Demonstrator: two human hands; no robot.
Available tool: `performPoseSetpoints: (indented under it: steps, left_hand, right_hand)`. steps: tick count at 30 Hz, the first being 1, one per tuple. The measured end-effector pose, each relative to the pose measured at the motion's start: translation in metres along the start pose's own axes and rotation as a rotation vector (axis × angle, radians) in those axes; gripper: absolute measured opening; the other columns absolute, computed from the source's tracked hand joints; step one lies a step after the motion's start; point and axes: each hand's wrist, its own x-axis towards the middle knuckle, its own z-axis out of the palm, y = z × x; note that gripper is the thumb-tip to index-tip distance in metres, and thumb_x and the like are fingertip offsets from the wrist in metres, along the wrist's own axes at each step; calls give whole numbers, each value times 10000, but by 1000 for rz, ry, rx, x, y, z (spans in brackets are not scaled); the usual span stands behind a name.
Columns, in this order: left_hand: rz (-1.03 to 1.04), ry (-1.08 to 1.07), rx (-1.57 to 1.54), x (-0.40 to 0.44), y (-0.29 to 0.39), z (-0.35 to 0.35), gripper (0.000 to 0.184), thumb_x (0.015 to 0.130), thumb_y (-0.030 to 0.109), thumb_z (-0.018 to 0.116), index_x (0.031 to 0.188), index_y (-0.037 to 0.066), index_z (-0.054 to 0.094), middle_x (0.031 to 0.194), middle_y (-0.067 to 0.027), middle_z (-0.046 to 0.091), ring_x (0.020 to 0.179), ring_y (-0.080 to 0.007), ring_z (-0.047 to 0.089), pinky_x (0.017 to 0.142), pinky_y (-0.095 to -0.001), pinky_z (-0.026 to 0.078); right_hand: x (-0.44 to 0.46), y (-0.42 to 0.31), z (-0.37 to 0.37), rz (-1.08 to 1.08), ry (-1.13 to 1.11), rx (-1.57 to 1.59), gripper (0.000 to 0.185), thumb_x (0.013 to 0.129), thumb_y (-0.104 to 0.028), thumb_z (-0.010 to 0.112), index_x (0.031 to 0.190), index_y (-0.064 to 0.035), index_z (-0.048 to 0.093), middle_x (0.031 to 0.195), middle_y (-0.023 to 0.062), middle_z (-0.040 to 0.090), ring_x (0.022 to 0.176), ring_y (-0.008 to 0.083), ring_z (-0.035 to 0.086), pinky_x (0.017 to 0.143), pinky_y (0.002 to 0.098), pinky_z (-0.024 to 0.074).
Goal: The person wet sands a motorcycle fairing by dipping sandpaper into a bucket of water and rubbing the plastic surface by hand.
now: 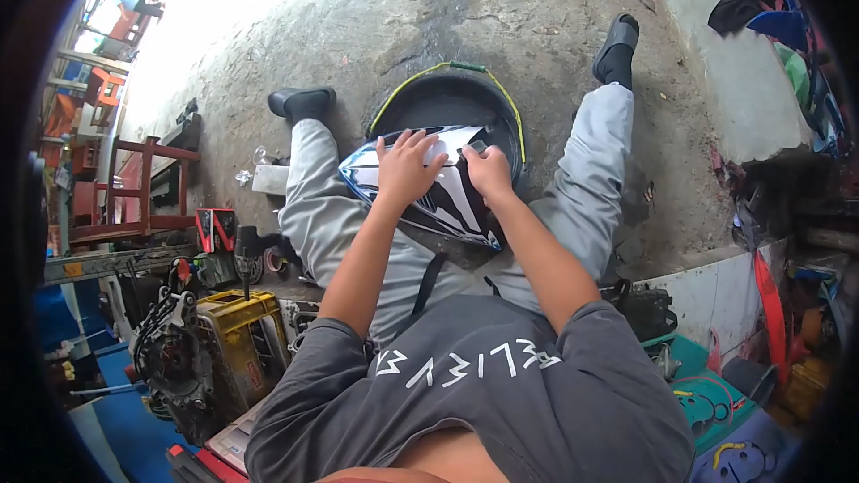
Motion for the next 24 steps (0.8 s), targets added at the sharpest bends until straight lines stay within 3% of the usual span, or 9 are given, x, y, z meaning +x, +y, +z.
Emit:
performPoseSetpoints:
  steps: [1,2,5,9,13,16,20,21,24]
  left_hand:
    - [27,2,24,-3,0,4,579,976,505,703,1456,182,676,1533,-120,636,1481,-323,530,1241,-704,225]
    - [25,49,-41,-9,4,1,566,963,486,719,1431,169,691,1482,-113,664,1436,-311,563,1240,-687,236]
    - [48,260,-158,-8,8,-2,501,922,419,772,1333,133,744,1314,-81,739,1277,-269,659,1211,-610,301]
    - [99,376,-212,-11,6,-2,451,903,369,793,1273,115,759,1206,-78,765,1184,-277,689,1138,-526,378]
    - [114,440,-238,-15,6,-5,373,895,301,800,1211,103,773,1122,-97,783,1108,-286,715,1073,-459,425]
    - [100,490,-256,-15,4,-1,363,898,297,796,1206,106,776,1116,-99,782,1103,-294,714,1064,-457,427]
    - [77,471,-248,-17,3,-2,361,895,300,796,1202,110,773,1145,-96,774,1144,-291,697,1057,-463,421]
    - [71,463,-253,-18,3,-2,365,897,309,792,1199,104,773,1153,-96,769,1156,-293,691,1060,-469,418]
    - [62,478,-249,-16,2,0,381,900,329,784,1196,89,773,1183,-100,756,1194,-300,670,1067,-480,411]
  right_hand:
    - [7,10,0,-96,140,-162,475,921,-379,813,1117,14,631,982,230,734,889,318,738,827,454,563]
    - [14,9,-5,-49,117,-63,510,912,-299,830,1242,-4,574,995,186,723,878,273,738,811,430,580]
    - [25,-8,-13,50,-94,289,558,874,-148,856,1317,-33,536,896,73,657,797,171,690,720,346,565]
    - [51,5,-11,-194,-53,91,558,867,-159,867,1311,-41,550,879,57,650,700,154,636,642,317,528]
    - [29,-30,-23,127,-229,306,821,859,-136,869,1506,-54,369,1010,99,676,784,184,680,644,333,565]
    - [23,-24,-14,-19,-238,264,844,866,-120,854,1543,-54,353,1036,123,682,783,179,682,612,335,572]
    - [35,-34,-14,34,-142,245,903,851,-69,850,1579,-56,317,1122,193,677,787,180,687,602,336,564]
    - [39,-33,-16,90,-197,233,971,826,-27,858,1610,-59,287,1187,225,668,876,206,711,675,341,589]
    - [37,-14,-4,-46,-212,430,1055,803,-4,868,1648,-47,238,1242,239,663,993,247,720,784,367,609]
